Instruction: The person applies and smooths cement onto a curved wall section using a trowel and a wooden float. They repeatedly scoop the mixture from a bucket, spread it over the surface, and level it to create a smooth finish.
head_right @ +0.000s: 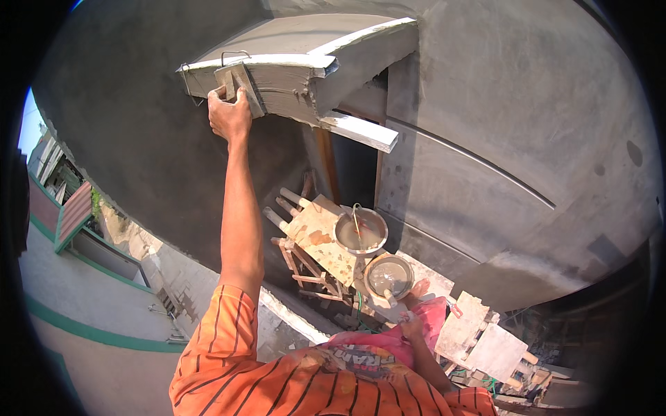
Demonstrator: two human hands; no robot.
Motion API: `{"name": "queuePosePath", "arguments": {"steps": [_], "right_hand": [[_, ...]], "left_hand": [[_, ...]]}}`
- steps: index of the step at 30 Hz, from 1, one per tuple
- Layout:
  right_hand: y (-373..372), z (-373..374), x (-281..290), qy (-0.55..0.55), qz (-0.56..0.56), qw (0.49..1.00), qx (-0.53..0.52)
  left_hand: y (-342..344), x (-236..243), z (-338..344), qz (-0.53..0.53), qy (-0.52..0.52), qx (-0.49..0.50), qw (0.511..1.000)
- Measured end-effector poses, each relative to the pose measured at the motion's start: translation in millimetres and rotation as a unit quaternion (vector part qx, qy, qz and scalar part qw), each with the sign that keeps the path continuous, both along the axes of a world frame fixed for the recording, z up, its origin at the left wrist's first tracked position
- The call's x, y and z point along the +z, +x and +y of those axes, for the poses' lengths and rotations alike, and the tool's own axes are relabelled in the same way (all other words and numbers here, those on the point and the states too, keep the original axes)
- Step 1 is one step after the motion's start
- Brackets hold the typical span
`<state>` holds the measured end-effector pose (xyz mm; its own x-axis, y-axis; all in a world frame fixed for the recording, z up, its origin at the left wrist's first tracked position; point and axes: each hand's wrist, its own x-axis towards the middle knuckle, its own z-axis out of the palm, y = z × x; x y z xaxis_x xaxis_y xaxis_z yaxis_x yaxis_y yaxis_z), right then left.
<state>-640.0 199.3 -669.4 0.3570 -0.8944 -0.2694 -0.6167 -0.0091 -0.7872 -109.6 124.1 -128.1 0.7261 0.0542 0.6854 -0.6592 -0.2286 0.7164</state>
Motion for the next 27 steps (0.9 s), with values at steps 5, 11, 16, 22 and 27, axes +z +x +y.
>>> {"name": "queuePosePath", "arguments": {"steps": [5, 11, 16, 22, 27], "right_hand": [[8.5, -3.0, 2.8, -0.020, 0.007, 1.000, 0.003], [7.8, -5.7, -3.8, 0.011, 0.002, 1.000, -0.024], [4.1, 2.2, -2.4, 0.006, -0.013, 1.000, -0.027], [5.8, -11.1, -17.5, -0.013, 0.011, 1.000, -0.006], [-2.2, -7.9, -18.0, 0.031, -0.051, 0.998, -0.019]], "left_hand": [[-26.0, -10.4, 10.1, -0.027, -0.096, -0.104, 0.990], [-107.4, -21.4, -8.6, -0.128, -0.093, -0.197, 0.968], [-41.3, -5.5, -12.7, -0.041, -0.056, -0.069, 0.995], [27.2, -12.0, -0.5, 0.014, -0.053, -0.078, 0.995], [0.9, -24.0, -16.6, -0.043, -0.083, -0.206, 0.974]]}}
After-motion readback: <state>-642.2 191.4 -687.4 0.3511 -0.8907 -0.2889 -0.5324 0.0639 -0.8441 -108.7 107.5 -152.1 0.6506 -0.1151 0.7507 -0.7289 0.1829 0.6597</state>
